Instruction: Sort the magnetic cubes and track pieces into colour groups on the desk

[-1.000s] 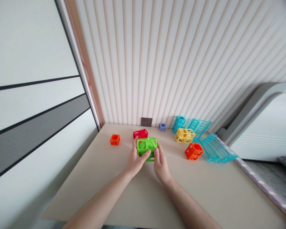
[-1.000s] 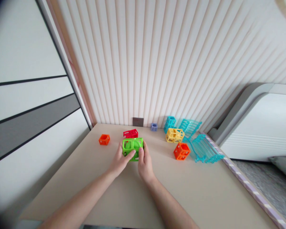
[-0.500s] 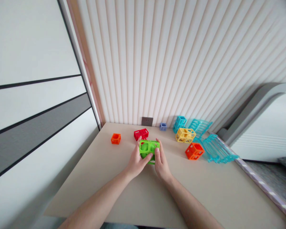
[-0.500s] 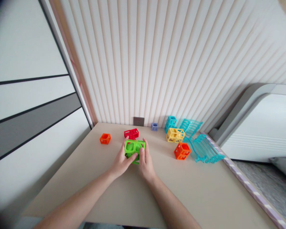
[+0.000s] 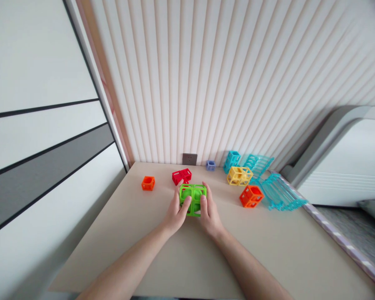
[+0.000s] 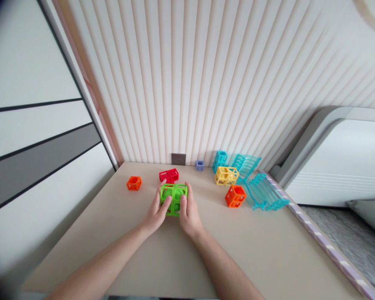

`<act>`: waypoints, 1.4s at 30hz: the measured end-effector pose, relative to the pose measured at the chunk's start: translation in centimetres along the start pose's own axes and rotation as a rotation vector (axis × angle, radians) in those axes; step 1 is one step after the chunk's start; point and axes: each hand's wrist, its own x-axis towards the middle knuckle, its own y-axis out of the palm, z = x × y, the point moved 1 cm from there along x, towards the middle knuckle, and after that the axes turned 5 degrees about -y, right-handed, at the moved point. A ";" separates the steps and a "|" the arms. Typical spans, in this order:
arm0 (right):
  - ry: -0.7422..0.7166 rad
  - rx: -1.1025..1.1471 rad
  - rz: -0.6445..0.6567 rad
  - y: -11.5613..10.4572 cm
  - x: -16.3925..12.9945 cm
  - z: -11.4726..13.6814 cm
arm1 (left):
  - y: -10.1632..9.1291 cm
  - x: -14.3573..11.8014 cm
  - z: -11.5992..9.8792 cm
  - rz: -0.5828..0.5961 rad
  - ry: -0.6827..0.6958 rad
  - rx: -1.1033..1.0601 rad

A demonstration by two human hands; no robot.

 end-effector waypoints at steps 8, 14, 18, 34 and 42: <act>-0.141 -0.091 0.046 -0.6 0.0 0.6 | -0.6 0.0 -0.2 0.102 -0.063 -0.132; -0.285 -0.462 0.059 -4.4 0.7 1.5 | -0.5 -0.3 0.0 0.162 -0.132 -0.225; -0.283 -0.889 -0.213 -9.9 1.6 1.2 | -0.3 -0.5 0.5 0.152 -0.150 -0.240; 0.118 -0.946 -0.285 -15.7 -0.7 -3.8 | 9.9 6.7 0.0 0.108 0.037 0.047; 0.165 -0.884 -0.294 -17.0 -1.8 -3.5 | 14.8 8.5 2.0 0.150 0.034 -0.022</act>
